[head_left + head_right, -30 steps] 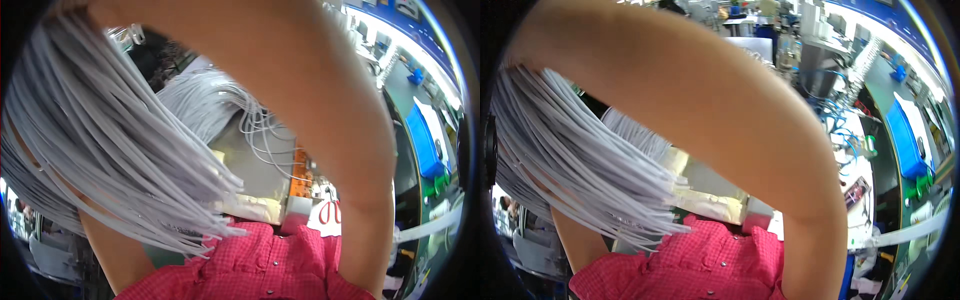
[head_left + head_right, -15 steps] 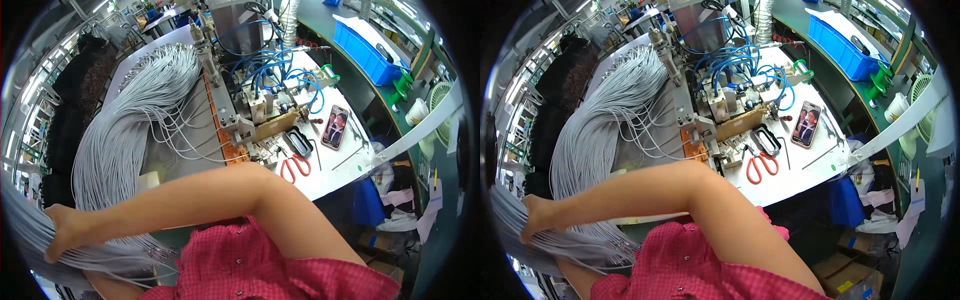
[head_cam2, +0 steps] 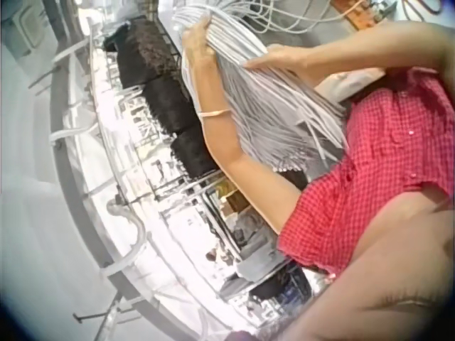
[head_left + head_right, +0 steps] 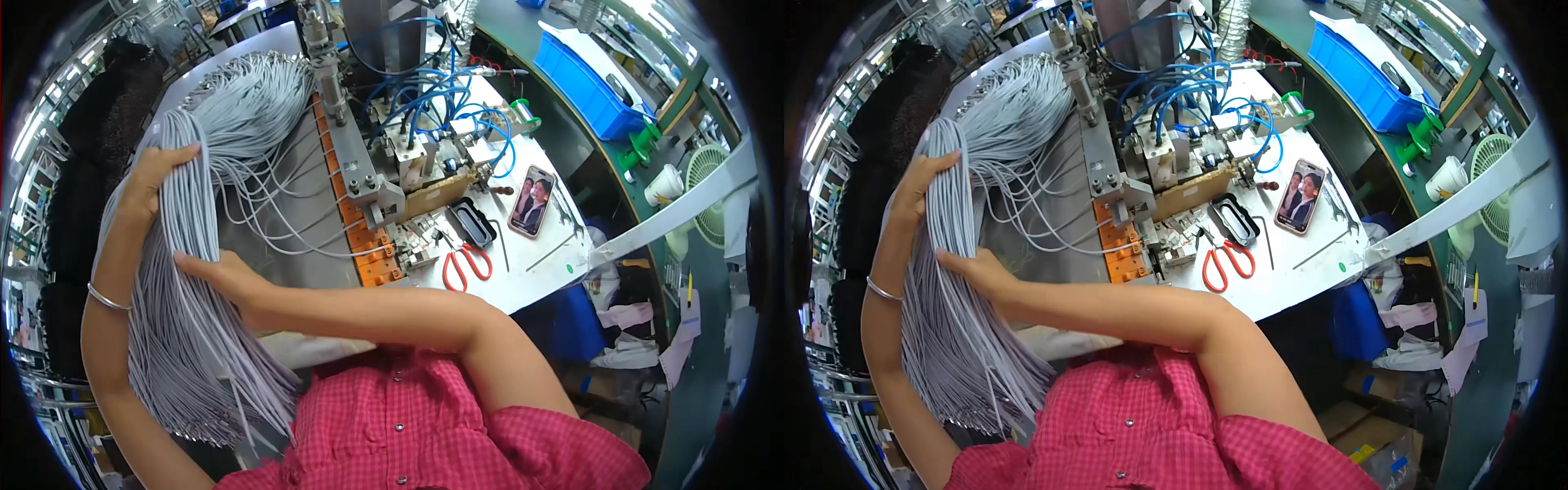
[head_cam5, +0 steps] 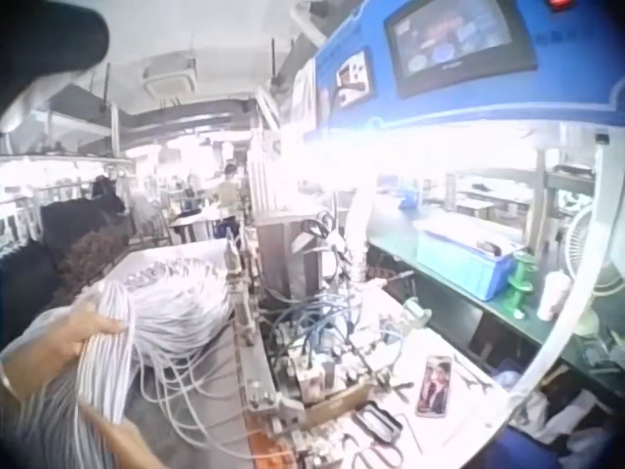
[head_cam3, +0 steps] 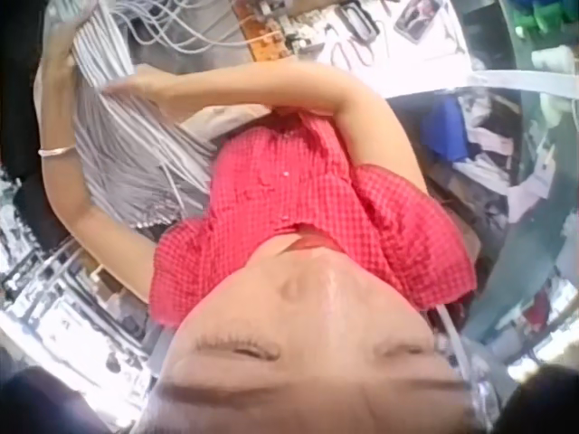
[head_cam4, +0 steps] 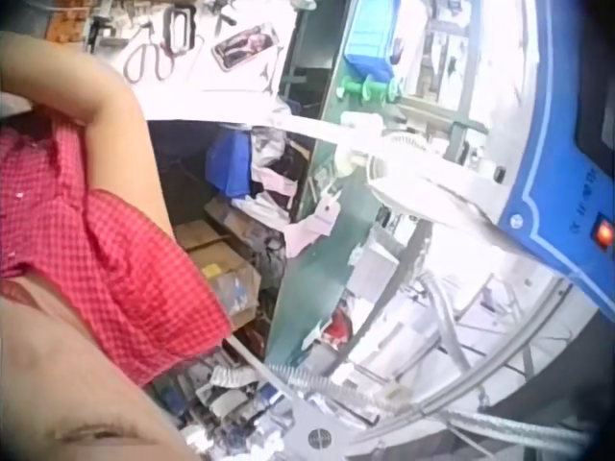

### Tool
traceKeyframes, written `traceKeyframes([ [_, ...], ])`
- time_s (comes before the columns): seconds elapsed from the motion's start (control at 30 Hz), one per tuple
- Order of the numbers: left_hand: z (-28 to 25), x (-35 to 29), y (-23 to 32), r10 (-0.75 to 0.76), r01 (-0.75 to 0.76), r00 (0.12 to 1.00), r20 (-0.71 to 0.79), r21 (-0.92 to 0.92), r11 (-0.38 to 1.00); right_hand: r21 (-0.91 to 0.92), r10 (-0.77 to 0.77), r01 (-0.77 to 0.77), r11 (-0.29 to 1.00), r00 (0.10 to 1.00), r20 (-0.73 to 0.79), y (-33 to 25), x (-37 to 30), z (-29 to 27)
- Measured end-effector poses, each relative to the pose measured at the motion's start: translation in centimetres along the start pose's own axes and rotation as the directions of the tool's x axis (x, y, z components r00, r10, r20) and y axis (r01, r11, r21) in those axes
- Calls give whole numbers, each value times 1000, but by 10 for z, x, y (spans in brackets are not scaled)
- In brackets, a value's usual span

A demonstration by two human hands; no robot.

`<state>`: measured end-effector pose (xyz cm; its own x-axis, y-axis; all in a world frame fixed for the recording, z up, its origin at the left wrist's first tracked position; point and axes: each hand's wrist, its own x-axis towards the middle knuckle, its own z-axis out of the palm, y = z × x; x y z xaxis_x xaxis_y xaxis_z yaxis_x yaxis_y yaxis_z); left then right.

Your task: The person places wire ends into a machine fixture, gathers and rearranges the bundle of cables on the table, and then positions individual wire ends into the machine by hand.

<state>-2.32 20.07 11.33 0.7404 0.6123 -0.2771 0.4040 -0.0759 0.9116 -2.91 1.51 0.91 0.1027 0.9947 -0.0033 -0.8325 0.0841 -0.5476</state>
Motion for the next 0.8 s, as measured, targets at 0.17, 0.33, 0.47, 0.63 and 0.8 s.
traceKeyframes([
  [0.17, -14, -8, 2, 170, -90, 962, -212, 338, 937, -938, -885, 268, 222, 458, -79, -48, 12, -13],
  [0.33, -27, -16, 19, 89, -109, 975, 204, 87, 990, -872, -485, 437, -220, 727, 486, -89, 34, -2],
  [0.47, -21, -14, 13, 81, -85, 981, 177, 13, 996, -825, 97, 387, -413, 919, 382, -40, 22, 3],
  [0.63, -10, -10, 9, 46, -40, 999, -26, 199, 979, -869, 261, 483, -108, 857, 444, 27, -36, -6],
  [0.8, -1, -10, 8, 158, -157, 987, -2, 93, 983, -834, 729, 544, 90, 535, 427, 62, -96, 14],
])
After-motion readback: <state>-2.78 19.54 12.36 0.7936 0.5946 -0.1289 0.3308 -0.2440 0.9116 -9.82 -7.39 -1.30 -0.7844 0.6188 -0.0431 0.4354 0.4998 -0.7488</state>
